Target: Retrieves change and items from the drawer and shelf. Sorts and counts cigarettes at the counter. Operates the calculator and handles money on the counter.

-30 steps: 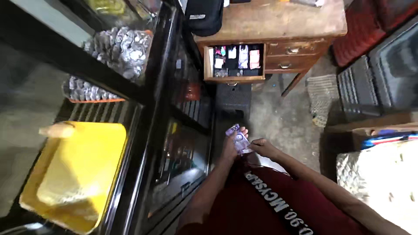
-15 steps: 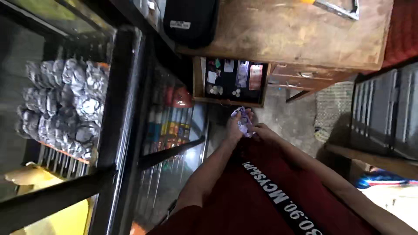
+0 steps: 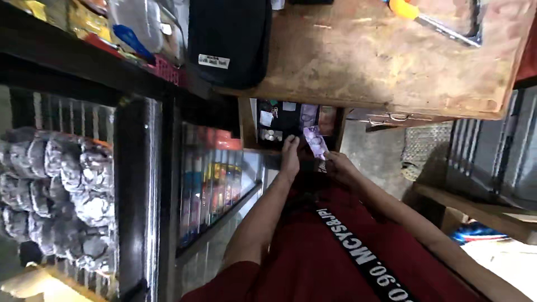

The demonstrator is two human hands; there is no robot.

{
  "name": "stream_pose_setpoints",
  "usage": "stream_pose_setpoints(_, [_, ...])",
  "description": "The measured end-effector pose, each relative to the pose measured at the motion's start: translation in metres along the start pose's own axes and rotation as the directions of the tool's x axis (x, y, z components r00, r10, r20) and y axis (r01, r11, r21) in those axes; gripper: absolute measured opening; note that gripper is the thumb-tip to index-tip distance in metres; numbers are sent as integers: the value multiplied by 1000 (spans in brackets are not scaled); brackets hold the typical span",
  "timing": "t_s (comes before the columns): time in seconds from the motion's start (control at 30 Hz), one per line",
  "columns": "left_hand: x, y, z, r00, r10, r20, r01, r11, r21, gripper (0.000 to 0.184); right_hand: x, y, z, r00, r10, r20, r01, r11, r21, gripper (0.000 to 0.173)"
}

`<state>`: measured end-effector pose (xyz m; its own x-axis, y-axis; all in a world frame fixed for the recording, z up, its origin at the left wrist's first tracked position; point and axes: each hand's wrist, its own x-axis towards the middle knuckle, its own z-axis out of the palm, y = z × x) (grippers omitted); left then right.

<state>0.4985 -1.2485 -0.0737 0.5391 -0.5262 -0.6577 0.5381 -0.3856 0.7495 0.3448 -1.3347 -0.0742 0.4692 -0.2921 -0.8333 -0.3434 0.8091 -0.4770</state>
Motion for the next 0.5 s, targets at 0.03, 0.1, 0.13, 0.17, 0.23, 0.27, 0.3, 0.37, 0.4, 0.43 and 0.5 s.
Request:
stream_pose_setpoints(0.03, [-2, 5, -12, 999, -16, 44, 13, 999, 51, 48, 7, -3, 4, 1000, -1, -19, 1, 1000, 23, 22])
stream_pose_setpoints(0.1, [-6, 10, -39, 987, -99, 128, 83, 989, 125, 43, 23, -7, 13, 999, 8, -54, -4, 997, 73, 23])
stream_pose_setpoints(0.13, [-4, 10, -51, 976, -162, 144, 142, 980, 136, 41, 32, -8, 18, 998, 9, -69, -3, 996, 87, 24])
stream_pose_setpoints(0.17, [-3, 8, -62, 959, -241, 147, 220, 965, 146, 39, 40, -10, 24, 996, 9, -94, 0, 995, 97, 23])
stream_pose_setpoints(0.23, [-4, 6, -81, 903, -405, 145, 382, 910, 164, 35, 55, -16, 38, 986, 20, -165, -3, 995, 103, 23])
stream_pose_setpoints(0.27, [-3, 2, -91, 869, -472, 146, 452, 879, 154, 34, 61, -19, 45, 979, 39, -201, -16, 993, 114, 23])
stream_pose_setpoints(0.3, [-1, -3, -98, 837, -529, 141, 516, 848, 120, 34, 69, -21, 51, 972, 60, -229, -30, 991, 134, 23])
stream_pose_setpoints(0.37, [4, -12, -108, 798, -592, 113, 595, 804, 7, 34, 83, -25, 59, 962, 76, -262, -33, 986, 166, 25])
stream_pose_setpoints(0.4, [8, -15, -110, 789, -603, 115, 611, 790, -48, 37, 91, -28, 62, 961, 56, -271, -8, 985, 173, 24])
stream_pose_setpoints(0.43, [12, -17, -110, 791, -600, 116, 610, 787, -89, 40, 98, -31, 63, 962, 19, -272, 29, 985, 169, 25])
stream_pose_setpoints(0.5, [18, -17, -105, 809, -578, 105, 587, 799, -131, 43, 111, -36, 63, 966, -67, -251, 103, 985, 135, 33])
